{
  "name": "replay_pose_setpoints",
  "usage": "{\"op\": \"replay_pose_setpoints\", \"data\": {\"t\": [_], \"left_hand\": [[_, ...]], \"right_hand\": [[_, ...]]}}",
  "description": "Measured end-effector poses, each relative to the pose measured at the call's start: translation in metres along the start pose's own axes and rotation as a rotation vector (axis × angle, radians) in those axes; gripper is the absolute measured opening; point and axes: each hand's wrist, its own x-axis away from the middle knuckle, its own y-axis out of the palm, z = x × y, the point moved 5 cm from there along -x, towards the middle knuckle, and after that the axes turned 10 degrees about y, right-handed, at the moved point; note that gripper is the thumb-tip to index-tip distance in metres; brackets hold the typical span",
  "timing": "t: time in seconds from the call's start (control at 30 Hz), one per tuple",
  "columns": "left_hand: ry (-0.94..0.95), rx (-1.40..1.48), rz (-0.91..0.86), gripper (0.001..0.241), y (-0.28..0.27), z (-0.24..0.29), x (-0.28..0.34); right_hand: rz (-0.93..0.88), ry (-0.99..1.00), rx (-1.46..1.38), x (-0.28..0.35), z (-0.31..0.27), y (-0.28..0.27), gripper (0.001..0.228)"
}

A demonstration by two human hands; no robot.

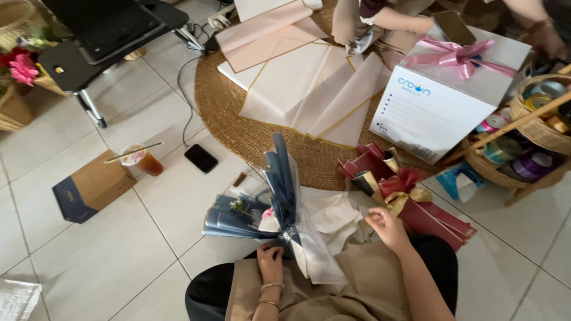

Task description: The person wraps a small bouquet containing a rose and white filler flowers by cutting and taping blue and white wrapping paper.

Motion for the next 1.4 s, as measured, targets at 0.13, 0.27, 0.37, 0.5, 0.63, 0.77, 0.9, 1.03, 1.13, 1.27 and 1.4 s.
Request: {"op": "replay_pose_setpoints", "data": {"t": [0.13, 0.27, 0.37, 0.5, 0.63, 0.77, 0.9, 1.03, 1.13, 1.27, 1.4], "left_hand": [[-0.025, -0.038, -0.062, 0.007, 0.006, -0.010, 0.000], [-0.079, -0.251, -0.168, 0.011, 0.012, -0.024, 0.004], [-0.113, -0.039, -0.291, 0.018, 0.017, -0.021, 0.004], [-0.268, -0.043, -0.357, 0.028, 0.023, -0.039, 0.010], [-0.283, 0.037, -0.338, 0.044, 0.023, -0.037, 0.011], [-0.385, 0.055, -0.329, 0.042, 0.020, -0.028, 0.011], [-0.315, -0.017, -0.382, 0.025, 0.023, -0.020, 0.011], [-0.271, -0.082, -0.367, 0.032, 0.023, -0.015, 0.011], [-0.345, 0.014, -0.360, 0.037, 0.026, -0.015, 0.013], [-0.245, -0.047, -0.363, 0.030, 0.026, -0.013, 0.013], [-0.083, 0.008, -0.260, 0.038, 0.032, -0.022, 0.011]], "right_hand": [[-0.111, -0.042, -0.594, 0.000, -0.013, -0.012, 0.031], [-0.199, -0.112, -0.598, 0.032, -0.056, -0.026, 0.031], [-0.244, -0.197, -0.398, 0.047, -0.083, -0.031, 0.036], [-0.249, -0.328, -0.163, 0.048, -0.113, -0.052, 0.031], [-0.151, -0.345, -0.158, 0.037, -0.137, -0.102, 0.026], [-0.093, -0.359, -0.228, 0.030, -0.157, -0.152, 0.032], [-0.032, -0.233, -0.366, 0.012, -0.161, -0.181, 0.033], [0.041, -0.184, -0.440, -0.007, -0.160, -0.189, 0.029], [0.031, -0.121, -0.396, -0.022, -0.155, -0.177, 0.028], [0.001, -0.062, -0.416, -0.048, -0.138, -0.152, 0.029], [-0.022, -0.032, -0.387, -0.056, -0.136, -0.126, 0.029]]}}
